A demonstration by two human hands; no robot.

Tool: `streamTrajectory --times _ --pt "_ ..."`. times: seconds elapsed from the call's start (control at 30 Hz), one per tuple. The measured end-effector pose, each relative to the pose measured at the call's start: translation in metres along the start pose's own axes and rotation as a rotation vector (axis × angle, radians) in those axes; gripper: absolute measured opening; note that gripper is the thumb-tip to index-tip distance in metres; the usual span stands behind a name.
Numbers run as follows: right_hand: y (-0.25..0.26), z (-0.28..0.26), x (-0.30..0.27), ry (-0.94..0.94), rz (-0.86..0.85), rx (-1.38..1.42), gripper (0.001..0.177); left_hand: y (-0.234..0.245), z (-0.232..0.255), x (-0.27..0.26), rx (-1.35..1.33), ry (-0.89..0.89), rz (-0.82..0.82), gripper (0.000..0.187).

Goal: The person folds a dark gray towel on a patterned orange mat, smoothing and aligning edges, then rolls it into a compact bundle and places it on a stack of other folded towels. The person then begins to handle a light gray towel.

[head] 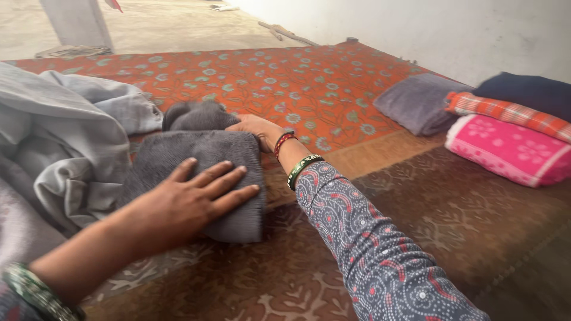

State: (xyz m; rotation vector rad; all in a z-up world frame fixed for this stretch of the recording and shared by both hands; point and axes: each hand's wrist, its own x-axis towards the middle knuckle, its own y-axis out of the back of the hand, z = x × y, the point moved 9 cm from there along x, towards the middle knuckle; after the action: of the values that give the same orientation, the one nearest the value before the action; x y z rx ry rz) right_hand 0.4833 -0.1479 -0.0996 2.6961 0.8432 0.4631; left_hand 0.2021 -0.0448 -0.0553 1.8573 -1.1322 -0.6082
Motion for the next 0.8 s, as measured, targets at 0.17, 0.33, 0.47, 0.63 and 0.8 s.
streamTrajectory --times 0.17,0.33,0.47,0.63,0.8 --pt "0.031 -0.009 -0.046 -0.265 0.398 0.038 0.073 -0.001 -0.033 -0.015 0.415 -0.033 -0.068 0.091" --pt "0.034 -0.030 -0.107 -0.552 0.610 -0.139 0.100 -0.039 -0.081 -0.021 0.332 0.263 -0.317 0.080" --pt "0.028 -0.044 -0.107 -0.419 0.646 -0.096 0.111 -0.046 -0.091 0.003 -0.247 0.448 -0.198 0.074" --pt "0.024 -0.037 -0.108 -0.382 0.669 -0.061 0.093 -0.039 -0.070 0.009 -0.544 0.802 -0.161 0.123" --pt "0.022 -0.044 -0.119 -0.228 0.710 -0.099 0.089 -0.028 -0.032 0.007 -0.137 0.762 -0.082 0.094"
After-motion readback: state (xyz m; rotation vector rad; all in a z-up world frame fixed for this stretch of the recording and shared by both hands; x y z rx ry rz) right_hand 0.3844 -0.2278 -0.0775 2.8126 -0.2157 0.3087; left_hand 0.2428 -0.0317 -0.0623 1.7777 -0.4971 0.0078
